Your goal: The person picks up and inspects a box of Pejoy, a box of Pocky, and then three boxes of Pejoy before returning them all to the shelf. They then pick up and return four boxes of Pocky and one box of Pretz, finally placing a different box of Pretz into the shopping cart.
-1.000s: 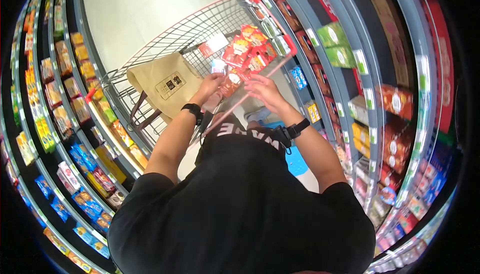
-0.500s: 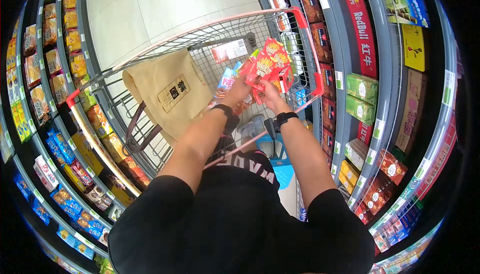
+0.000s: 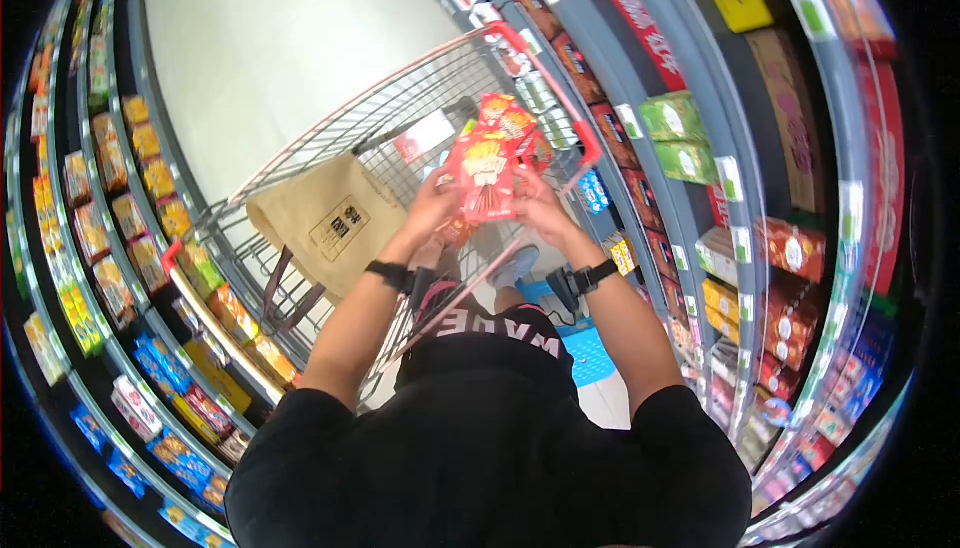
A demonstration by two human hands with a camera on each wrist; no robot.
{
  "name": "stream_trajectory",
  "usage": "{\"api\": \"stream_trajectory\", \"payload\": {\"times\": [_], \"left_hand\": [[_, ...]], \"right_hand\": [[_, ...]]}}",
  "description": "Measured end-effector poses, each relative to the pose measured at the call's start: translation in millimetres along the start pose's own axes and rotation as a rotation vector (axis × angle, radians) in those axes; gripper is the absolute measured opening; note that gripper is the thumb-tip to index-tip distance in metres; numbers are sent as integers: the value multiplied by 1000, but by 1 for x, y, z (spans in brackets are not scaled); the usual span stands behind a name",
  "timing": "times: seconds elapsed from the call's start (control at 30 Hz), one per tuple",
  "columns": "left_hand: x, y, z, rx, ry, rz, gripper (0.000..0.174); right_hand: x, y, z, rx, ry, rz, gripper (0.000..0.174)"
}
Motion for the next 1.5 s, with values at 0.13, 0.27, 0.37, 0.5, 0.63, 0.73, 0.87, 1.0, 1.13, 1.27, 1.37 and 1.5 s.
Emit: {"api": "stream_trajectory", "payload": {"times": [0.13, 0.27, 0.37, 0.5, 0.63, 0.73, 0.87, 1.0, 1.13, 1.27, 1.37, 1.5], "left_hand": [[48, 45, -69, -137, -168, -91, 69], [99, 61, -160, -359, -301, -192, 79], [134, 40, -229, -419, -467, -175, 81], [155, 9, -294, -434, -579, -221, 84], [179, 11, -343, -497, -601, -202, 85], [173, 19, -360, -495, -600, -241, 72], [140, 16, -362, -496, -670, -128, 44], [115, 20, -367, -304, -712, 143, 36], [94, 35, -358, -308, -677, 249, 39], [81, 51, -355, -338, -699, 254, 41], [78, 59, -352, -328, -707, 249, 41], [67, 68, -356, -291, -726, 237, 41]], "right_hand": [[82, -15, 34, 113, -178, 264, 71], [172, -20, 81, 85, -122, 396, 71], [230, -11, 120, -24, -43, 457, 75], [283, 4, 165, -184, -31, 513, 76], [306, 7, 191, -259, 29, 522, 72], [305, 5, 197, -281, 65, 501, 57], [281, -1, 195, -427, 33, 439, 42], [266, -27, 190, -724, 29, 306, 27], [253, -53, 192, -748, 90, 265, 25], [242, -67, 185, -735, 132, 240, 25], [233, -76, 186, -680, 91, 246, 26], [229, -93, 184, -689, 120, 223, 26]]}}
Point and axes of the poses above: each hand's wrist, its own x-axis away from the middle knuckle, its own z-axis out of the back of the hand, y = z × x, the point moved 8 cm from there along -x, towards the middle knuckle, and after that the axes turned 2 degrees about y, right-handed, at the moved point
